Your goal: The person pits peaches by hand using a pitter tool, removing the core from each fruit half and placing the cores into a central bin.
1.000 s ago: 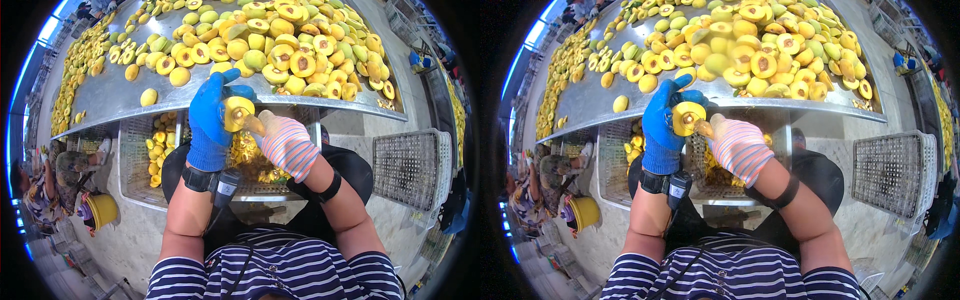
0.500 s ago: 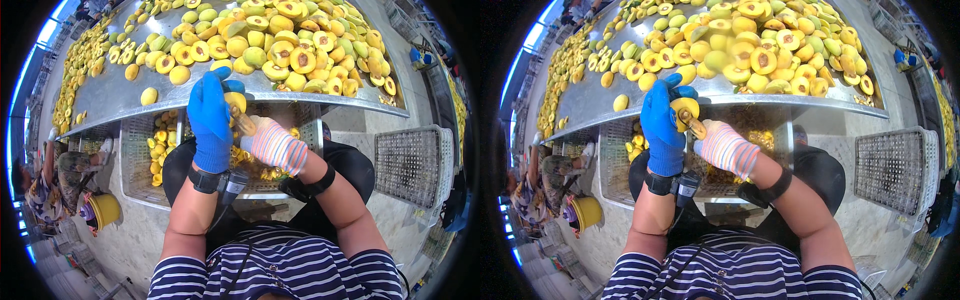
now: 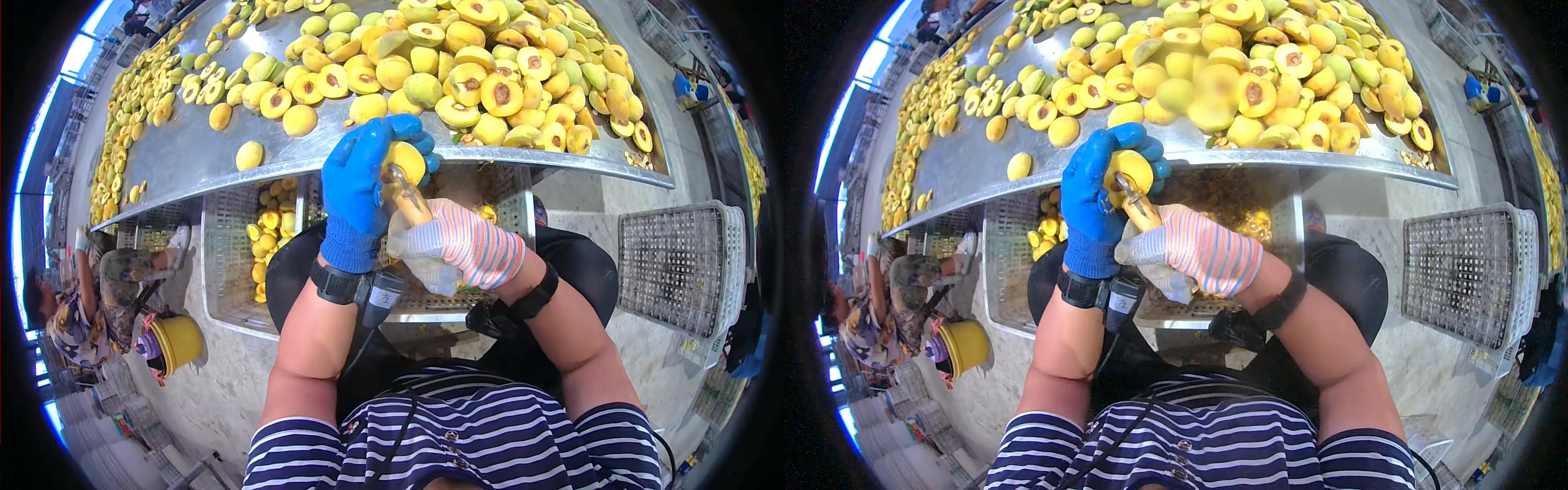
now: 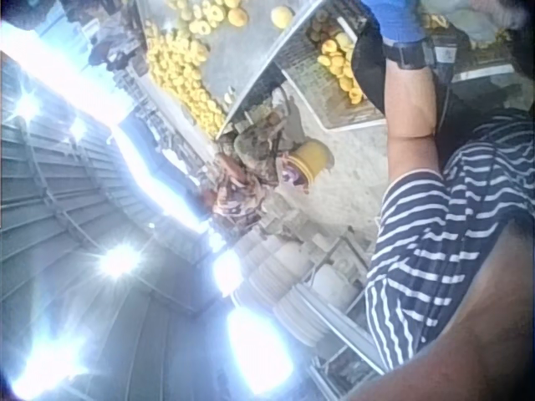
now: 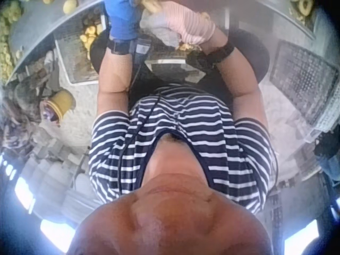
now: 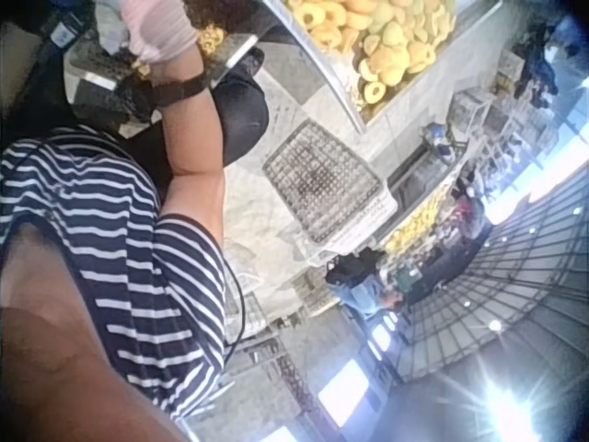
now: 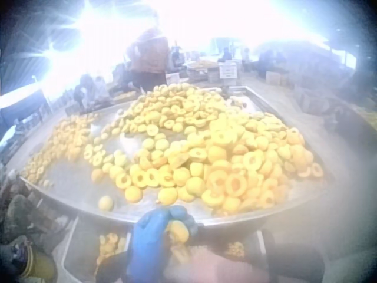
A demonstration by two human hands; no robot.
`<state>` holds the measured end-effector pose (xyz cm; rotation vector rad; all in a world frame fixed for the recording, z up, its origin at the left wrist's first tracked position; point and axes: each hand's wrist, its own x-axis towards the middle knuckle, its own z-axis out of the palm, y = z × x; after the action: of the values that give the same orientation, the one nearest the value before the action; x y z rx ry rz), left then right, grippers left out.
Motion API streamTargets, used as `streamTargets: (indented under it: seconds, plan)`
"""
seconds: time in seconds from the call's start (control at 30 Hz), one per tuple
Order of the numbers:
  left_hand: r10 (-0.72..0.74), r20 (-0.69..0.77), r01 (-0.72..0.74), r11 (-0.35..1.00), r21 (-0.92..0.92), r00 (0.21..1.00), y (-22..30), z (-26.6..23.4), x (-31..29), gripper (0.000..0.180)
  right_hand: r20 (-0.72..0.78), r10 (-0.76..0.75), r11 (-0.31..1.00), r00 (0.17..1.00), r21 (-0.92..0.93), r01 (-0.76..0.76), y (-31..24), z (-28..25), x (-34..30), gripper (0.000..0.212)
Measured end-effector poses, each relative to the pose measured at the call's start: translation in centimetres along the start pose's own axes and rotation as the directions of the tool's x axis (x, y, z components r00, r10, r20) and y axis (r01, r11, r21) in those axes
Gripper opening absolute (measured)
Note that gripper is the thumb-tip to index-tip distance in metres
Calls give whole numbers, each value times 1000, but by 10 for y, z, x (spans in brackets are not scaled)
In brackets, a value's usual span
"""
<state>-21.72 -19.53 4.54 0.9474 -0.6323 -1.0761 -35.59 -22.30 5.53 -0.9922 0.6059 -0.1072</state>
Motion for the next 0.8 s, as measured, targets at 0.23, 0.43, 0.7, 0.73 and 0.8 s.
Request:
streamTargets:
  seconds: [0.23, 0.43, 0.7, 0.73, 0.8]
  plan:
    - [-5, 81, 0, 998, 68, 997, 7, -3, 2, 38, -36, 3, 988, 999, -153, -9, -1, -5, 4, 16]
    - [-95, 54, 76, 957, 281, 994, 1, 6, 6, 34, 17, 47, 997, 999, 59, -48, 13, -7, 4, 17]
    - [-121, 137, 79, 957, 278, 983, 6, 6, 13, 26, 68, 33, 982, 997, 186, -45, 22, -9, 8, 19]
    - [-121, 138, 78, 957, 278, 983, 5, 7, 12, 26, 27, 7, 984, 1000, 178, -12, 23, -7, 7, 20]
    - [-60, 89, 25, 933, 360, 994, 1, 7, 9, 25, 51, 19, 983, 998, 180, -28, 20, -7, 6, 20]
